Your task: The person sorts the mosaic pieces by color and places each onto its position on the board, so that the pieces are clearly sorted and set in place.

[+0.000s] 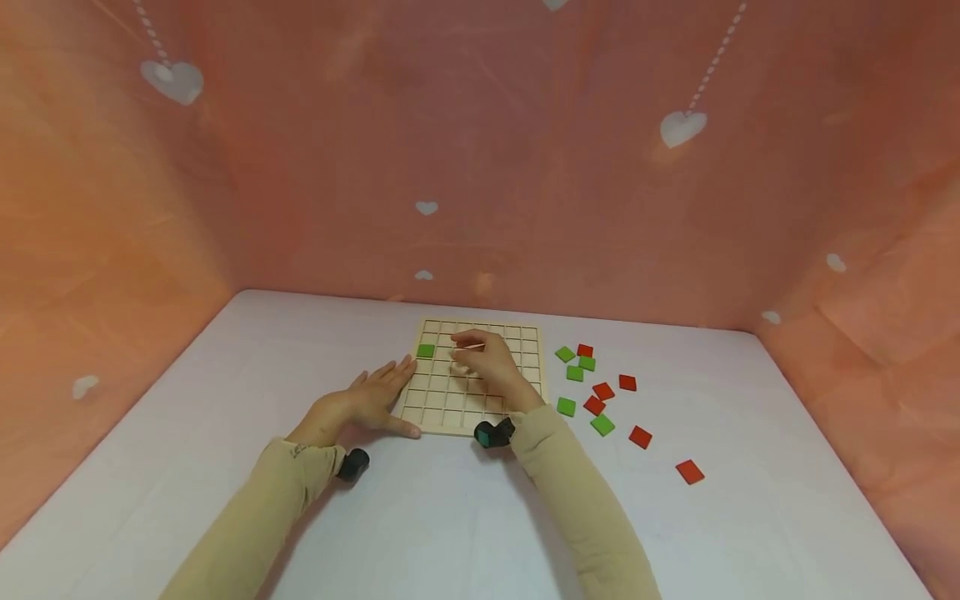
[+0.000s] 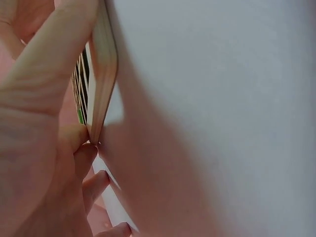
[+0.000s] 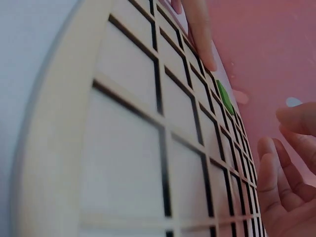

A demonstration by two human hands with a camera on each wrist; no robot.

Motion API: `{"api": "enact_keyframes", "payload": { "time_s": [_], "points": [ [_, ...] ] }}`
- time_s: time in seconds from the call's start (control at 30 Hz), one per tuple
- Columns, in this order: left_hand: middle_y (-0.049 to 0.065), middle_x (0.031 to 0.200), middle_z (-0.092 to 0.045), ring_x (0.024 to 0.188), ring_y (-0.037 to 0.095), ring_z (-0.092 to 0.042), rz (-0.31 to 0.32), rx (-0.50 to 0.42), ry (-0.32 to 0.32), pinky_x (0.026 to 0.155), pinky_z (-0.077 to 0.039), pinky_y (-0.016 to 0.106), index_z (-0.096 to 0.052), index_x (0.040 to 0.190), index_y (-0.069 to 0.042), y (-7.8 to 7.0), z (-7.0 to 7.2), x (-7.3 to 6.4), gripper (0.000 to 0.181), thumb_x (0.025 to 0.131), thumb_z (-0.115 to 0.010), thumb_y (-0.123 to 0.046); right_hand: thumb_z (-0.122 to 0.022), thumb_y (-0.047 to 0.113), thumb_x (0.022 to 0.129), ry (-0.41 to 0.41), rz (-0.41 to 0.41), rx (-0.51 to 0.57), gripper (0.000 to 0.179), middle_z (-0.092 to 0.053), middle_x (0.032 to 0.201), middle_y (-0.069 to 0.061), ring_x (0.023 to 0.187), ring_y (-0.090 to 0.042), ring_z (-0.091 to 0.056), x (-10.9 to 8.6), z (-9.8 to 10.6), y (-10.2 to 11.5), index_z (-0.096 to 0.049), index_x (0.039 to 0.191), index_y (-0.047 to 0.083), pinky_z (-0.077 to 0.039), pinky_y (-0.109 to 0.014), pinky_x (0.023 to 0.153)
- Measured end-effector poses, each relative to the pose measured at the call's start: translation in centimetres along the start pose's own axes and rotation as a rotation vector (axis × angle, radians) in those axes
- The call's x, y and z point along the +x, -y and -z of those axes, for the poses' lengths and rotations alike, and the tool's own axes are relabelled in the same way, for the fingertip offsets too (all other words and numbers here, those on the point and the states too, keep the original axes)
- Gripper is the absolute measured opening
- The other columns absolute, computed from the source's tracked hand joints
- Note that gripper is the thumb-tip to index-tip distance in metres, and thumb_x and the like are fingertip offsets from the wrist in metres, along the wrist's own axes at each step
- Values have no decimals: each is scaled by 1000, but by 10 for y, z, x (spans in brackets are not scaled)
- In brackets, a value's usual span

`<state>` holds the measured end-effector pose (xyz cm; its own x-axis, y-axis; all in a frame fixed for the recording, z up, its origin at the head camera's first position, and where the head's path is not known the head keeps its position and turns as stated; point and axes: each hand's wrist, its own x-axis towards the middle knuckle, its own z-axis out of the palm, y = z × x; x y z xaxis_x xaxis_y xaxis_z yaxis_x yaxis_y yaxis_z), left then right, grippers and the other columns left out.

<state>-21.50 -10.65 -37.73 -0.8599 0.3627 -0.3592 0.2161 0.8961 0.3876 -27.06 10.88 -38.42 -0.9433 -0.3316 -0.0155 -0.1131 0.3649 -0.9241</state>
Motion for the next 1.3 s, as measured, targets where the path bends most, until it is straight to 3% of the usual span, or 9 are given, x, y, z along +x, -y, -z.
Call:
{"api": "enact_keyframes", "payload": {
  "time_s": [0.7,0.9,1.1,1.3],
  "points": [
    [6,163,1,149,30,-1,-1,10,6,119,-1,53,-4,155,-11,-3,3,4,114,76,-74,-53,-61,15,93,-72,-46,6,41,-56,129,-21,109,-32,-61,-17,27,-11,-56,132,1,-55,-32,80],
    [7,163,2,149,31,-1,-11,11,10,119,-1,54,-4,155,-9,-6,3,4,114,77,-74,-52,-60,17,94,-94,-59,-10,41,-58,128,-21,96,-28,-67,-23,39,-17,-55,132,2,-55,-28,71],
    [8,163,2,149,32,-1,-16,4,10,119,0,55,-4,155,-8,-7,1,5,114,76,-75,-51,-60,18,94,-120,-94,-23,41,-59,126,-21,97,-27,-66,-30,48,-20,-56,131,1,-54,-27,74],
    [8,163,2,149,32,-1,-18,-9,8,119,0,55,-3,155,-8,-7,1,4,115,76,-75,-51,-61,14,93,-164,-136,48,41,-57,128,-21,83,-16,-67,-33,54,-21,-56,131,1,-54,-25,72]
  ]
}}
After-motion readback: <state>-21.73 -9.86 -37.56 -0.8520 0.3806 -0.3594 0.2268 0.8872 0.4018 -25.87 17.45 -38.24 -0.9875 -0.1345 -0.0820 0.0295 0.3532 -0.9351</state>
